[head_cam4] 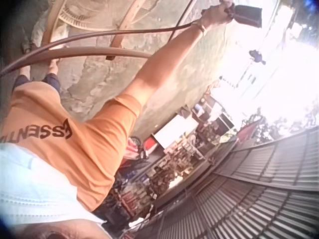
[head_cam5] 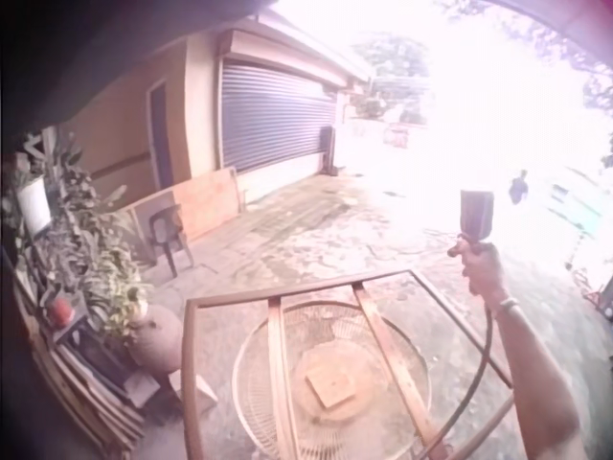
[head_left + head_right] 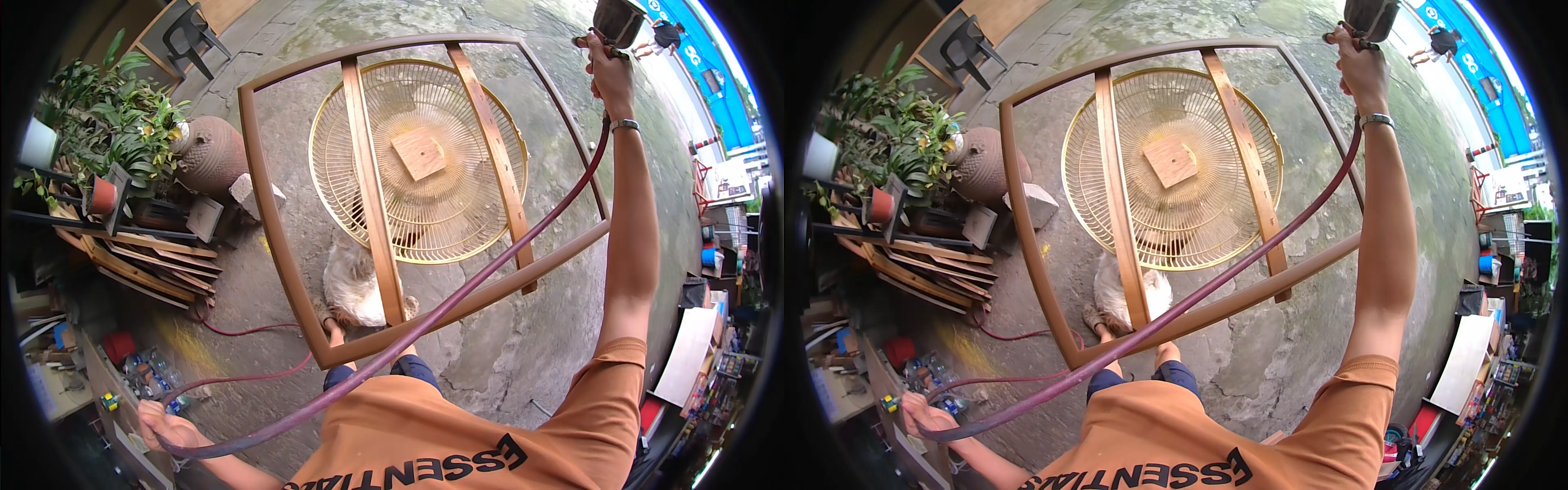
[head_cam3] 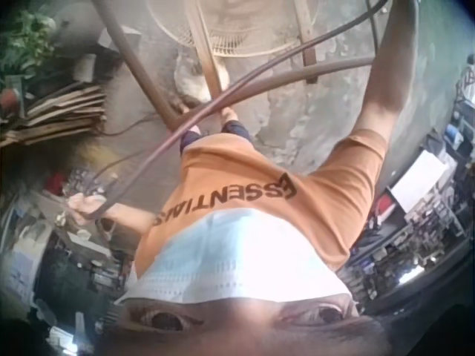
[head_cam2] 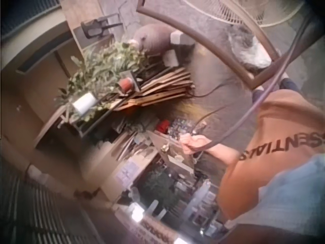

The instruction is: The person spray paints a wooden frame using a spray gun connected to a hose. They rotate the frame to coat different sides, place it on a table, and later wipe the surface with a cloth.

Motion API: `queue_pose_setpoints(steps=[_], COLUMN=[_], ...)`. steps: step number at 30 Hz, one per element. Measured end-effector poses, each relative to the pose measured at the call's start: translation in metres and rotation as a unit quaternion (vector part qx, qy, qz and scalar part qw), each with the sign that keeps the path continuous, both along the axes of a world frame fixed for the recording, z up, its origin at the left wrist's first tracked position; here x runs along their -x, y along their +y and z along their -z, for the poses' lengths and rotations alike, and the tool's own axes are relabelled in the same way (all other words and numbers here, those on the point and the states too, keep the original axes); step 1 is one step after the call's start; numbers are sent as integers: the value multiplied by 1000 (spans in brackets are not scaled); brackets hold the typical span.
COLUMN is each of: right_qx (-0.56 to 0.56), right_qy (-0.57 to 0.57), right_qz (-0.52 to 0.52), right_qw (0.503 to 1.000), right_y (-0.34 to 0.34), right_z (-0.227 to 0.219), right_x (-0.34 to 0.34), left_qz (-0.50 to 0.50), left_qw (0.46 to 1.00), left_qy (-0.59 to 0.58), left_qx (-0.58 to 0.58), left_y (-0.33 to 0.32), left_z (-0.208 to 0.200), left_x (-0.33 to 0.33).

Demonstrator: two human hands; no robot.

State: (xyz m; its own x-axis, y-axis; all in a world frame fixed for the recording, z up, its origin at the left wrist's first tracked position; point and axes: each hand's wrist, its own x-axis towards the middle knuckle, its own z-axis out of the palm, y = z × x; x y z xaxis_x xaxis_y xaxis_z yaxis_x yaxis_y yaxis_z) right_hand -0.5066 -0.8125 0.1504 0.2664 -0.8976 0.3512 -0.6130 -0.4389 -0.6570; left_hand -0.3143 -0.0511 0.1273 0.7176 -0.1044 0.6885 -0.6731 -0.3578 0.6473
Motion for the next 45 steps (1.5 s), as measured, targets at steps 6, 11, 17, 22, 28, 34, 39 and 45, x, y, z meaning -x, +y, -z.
queue_pose_setpoints(steps=[6,11,17,22,28,34,39,45], right_qx=[46,125,65,9,-22,-47,-55,-151], right_qy=[-3,33,0,-41,-36,-26,-10,-18], right_qz=[57,116,50,-59,-109,-196,-256,-370], right_qw=[997,985,997,997,993,979,965,917], right_y=[-41,-92,-92,-37,50,168,242,372], right_z=[-10,-37,-46,-54,-71,-96,-99,-155], right_x=[22,38,10,-37,-92,-156,-215,-255], left_qz=[8,15,19,-10,-71,-117,-158,-181], left_qw=[999,998,999,999,994,980,957,927], left_qy=[-12,-26,-15,34,54,111,225,330], left_qx=[-31,-59,-33,18,64,120,88,-14], left_y=[-33,-46,-34,-3,53,140,215,323], left_z=[5,18,25,23,38,85,138,240], left_x=[32,41,43,31,-11,-80,-123,-138])
